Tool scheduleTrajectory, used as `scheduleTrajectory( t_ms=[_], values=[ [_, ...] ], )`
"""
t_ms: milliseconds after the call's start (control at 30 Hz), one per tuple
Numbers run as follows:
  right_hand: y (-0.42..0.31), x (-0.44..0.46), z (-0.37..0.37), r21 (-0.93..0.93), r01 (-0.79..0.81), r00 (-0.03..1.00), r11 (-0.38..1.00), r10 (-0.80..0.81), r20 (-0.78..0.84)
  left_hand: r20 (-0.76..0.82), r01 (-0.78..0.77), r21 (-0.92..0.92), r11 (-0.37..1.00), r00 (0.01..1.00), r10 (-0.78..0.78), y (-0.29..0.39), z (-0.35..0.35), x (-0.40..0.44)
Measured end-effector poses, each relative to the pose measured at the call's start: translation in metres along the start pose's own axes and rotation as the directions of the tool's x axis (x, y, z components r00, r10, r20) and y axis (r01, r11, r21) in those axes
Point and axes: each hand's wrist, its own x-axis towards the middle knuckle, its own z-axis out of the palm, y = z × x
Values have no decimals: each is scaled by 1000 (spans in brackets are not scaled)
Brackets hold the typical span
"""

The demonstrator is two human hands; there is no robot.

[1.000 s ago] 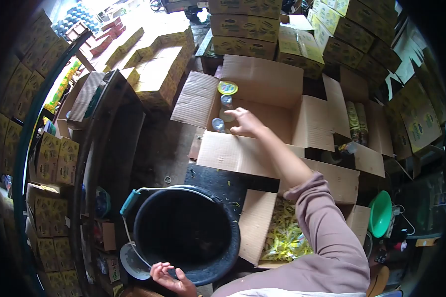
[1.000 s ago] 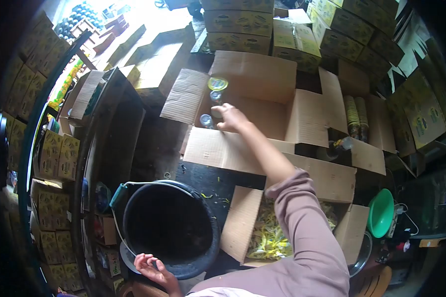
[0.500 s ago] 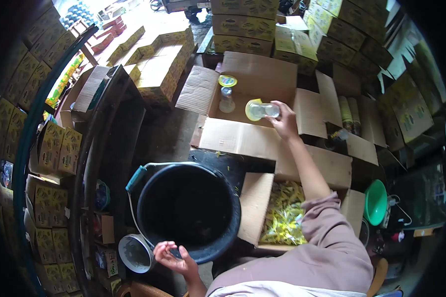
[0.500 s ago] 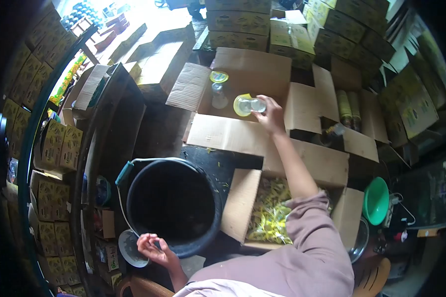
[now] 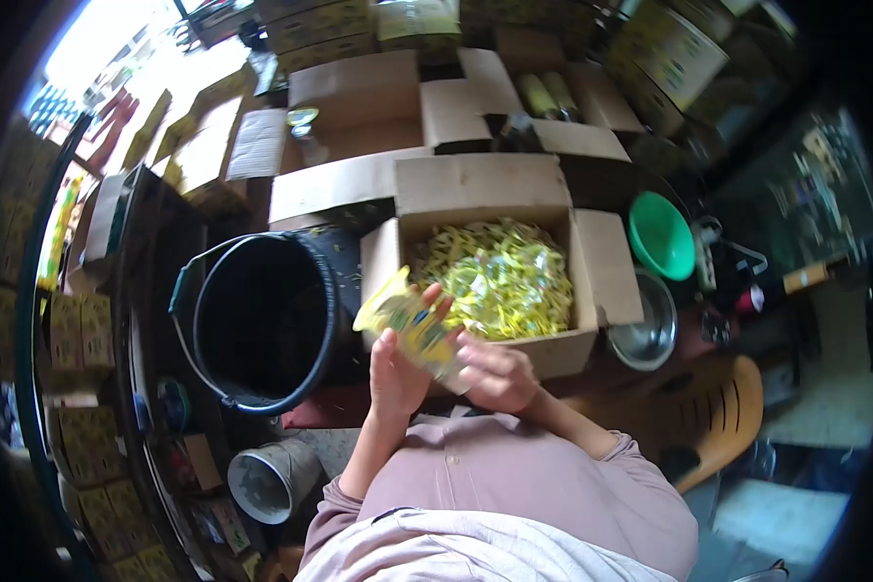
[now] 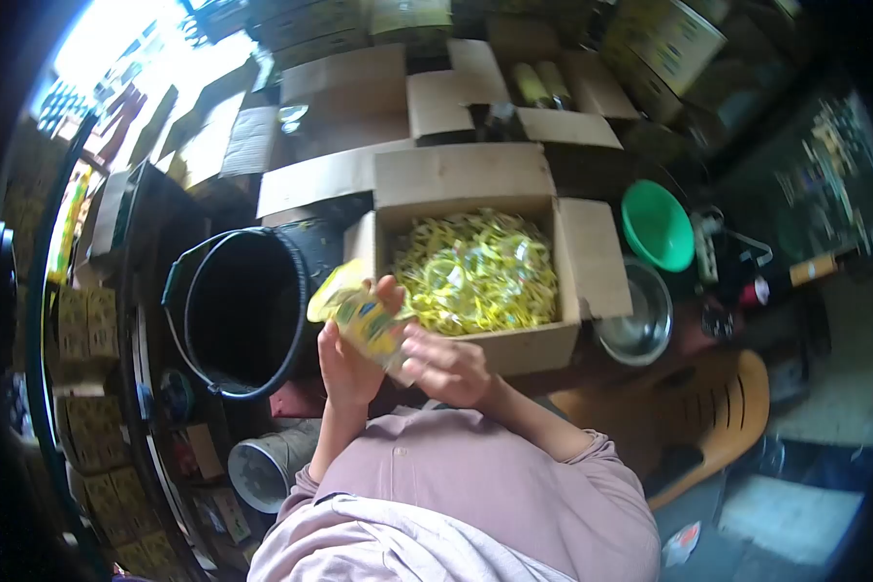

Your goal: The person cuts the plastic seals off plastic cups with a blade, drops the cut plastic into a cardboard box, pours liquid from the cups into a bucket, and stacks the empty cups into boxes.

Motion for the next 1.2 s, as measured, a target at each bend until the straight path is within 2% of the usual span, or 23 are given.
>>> scheduleTrajectory(
  t_ms=[33, 100, 133, 167, 233, 267, 367, 467, 533, 633, 700, 733, 767, 800, 833, 867, 900, 933, 967, 1033, 1100, 1133, 1200],
  values=[
    [-9, -15, -7, 8, 68, 993, 998, -69, 98, -153, 61, -18, 998, 986, -63, -8, -11, -5],
    [-25, -49, -16, -65, -155, 988, 986, 155, -5, -135, 210, 11, 978, 969, -207, -15, -19, -13],
    [-31, -68, -26, -227, -321, 945, 919, 328, -9, -181, 177, 84, 981, 971, -159, -16, -19, -16],
    [-29, -83, -36, -253, -455, 886, 854, 407, -222, -223, 144, 155, 977, 969, -107, -16, -19, -21],
    [-19, -128, -69, -395, -688, 726, 609, 576, -375, -172, 22, 102, 995, 985, -4, -9, -23, -24],
    [-11, -147, -82, -307, -845, 534, 438, 670, -516, -97, -4, 118, 993, 995, 16, 1, -28, -27],
    [29, -205, -122, -512, -831, 521, 216, 626, -581, 9, -203, 265, 943, 978, 208, 34, -36, -33],
    [75, -235, -133, -394, -913, 198, -106, 729, -655, -61, -335, 446, 830, 914, 402, 73, -58, -43],
    [103, -238, -137, -468, -835, 64, -290, 794, -605, -111, -377, 557, 740, 849, 516, 96, -69, -48],
    [124, -234, -135, -572, -691, -92, -442, 838, -537, -115, -372, 751, 545, 739, 664, 124, -94, -52],
    [139, -246, -137, -506, -754, -110, -419, 840, -531, -87, -306, 881, 361, 645, 759, 136, -108, -50],
    [152, -264, -138, -483, -765, -105, -426, 823, -559, -88, -326, 864, 383, 651, 754, 142, -111, -48],
    [159, -272, -144, -410, -816, -141, -407, 829, -541, -48, -294, 905, 307, 647, 761, 144, -121, -46],
    [145, -250, -145, -334, -842, -165, -422, 793, -587, 53, -269, 950, 159, 641, 765, 149, -155, -41],
    [140, -254, -151, -317, -870, -88, -377, 753, -652, 155, -192, 981, -37, 650, 744, 151, -146, -40],
    [134, -259, -161, -190, -919, -130, -344, 722, -679, 167, -195, 980, -50, 652, 740, 150, -142, -36],
    [147, -295, -170, -2, -968, -137, -252, 533, -835, 170, -155, 984, -87, 681, 713, 149, -148, -34],
    [122, -271, -171, 19, -932, -131, -363, 288, -949, 191, -153, 981, -118, 696, 692, 147, -133, -36],
    [118, -266, -178, 124, -925, -181, -360, 129, -975, 212, -190, 976, -108, 704, 678, 145, -133, -35],
    [110, -239, -173, 167, -986, -167, 1, 16, -986, 240, -238, 966, -100, 684, 689, 144, -126, -34],
    [107, -173, -145, 103, -964, -66, 244, 157, -985, 262, -261, 959, -112, 660, 704, 144, -129, -32],
    [125, -158, -130, 119, -855, 26, 505, 271, -962, 250, -264, 960, -91, 671, 698, 145, -127, -33],
    [107, -67, -70, 122, -766, 231, 631, 447, -864, 204, -290, 957, 15, 708, 676, 146, -130, -33]
  ],
)
